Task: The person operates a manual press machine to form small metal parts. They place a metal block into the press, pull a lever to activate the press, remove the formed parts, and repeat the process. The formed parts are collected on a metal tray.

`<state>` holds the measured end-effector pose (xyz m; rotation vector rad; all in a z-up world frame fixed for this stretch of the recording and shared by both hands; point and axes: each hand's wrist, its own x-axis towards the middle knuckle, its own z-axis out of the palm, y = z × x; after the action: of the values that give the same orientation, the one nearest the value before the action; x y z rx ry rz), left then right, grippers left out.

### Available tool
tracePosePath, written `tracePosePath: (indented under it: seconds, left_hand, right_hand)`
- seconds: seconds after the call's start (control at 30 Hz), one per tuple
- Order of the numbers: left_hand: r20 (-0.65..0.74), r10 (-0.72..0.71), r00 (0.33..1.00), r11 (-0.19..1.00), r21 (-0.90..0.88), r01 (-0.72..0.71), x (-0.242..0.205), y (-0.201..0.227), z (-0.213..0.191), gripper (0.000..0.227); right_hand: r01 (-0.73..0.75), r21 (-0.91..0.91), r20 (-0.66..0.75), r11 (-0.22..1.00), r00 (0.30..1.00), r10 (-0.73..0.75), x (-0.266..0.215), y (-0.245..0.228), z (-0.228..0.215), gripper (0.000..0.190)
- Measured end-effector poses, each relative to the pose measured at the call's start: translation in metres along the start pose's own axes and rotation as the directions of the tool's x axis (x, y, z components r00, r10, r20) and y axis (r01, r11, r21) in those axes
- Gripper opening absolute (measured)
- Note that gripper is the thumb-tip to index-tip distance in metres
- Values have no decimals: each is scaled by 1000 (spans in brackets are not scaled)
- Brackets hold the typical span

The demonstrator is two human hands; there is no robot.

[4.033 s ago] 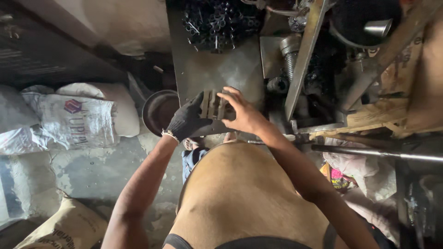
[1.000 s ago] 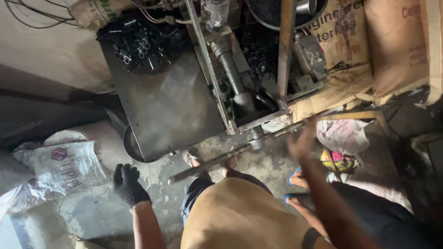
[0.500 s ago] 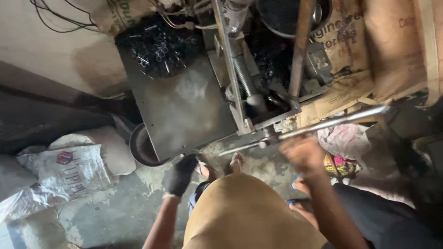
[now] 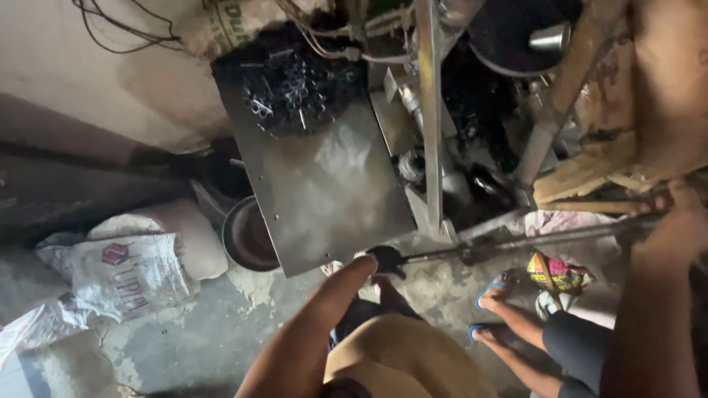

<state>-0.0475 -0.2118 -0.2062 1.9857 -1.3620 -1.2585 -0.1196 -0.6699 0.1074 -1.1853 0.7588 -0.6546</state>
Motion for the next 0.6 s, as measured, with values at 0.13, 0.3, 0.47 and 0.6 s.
tracePosePath:
  seconds: [0.13, 0.3, 0.47, 0.6]
  left_hand:
    - [-28, -49, 998, 988, -150, 45, -10, -10, 7, 66]
    - [-40, -385, 922, 909, -192, 371, -43, 0, 16, 53]
    - [11, -650, 760, 737, -232, 634, -96, 8, 35, 42]
    - [16, -730, 683, 680, -80, 729, -146, 35, 38, 68]
  right_hand:
    - [30, -87, -195, 996, 980, -47, -12, 8, 7, 18]
    - [26, -87, -201, 996, 979, -43, 8, 7, 15, 15]
    - [-208, -133, -210, 969, 961, 178, 59, 55, -9, 18]
    - [-479, -161, -284, 863, 860, 424, 97, 93, -10, 24]
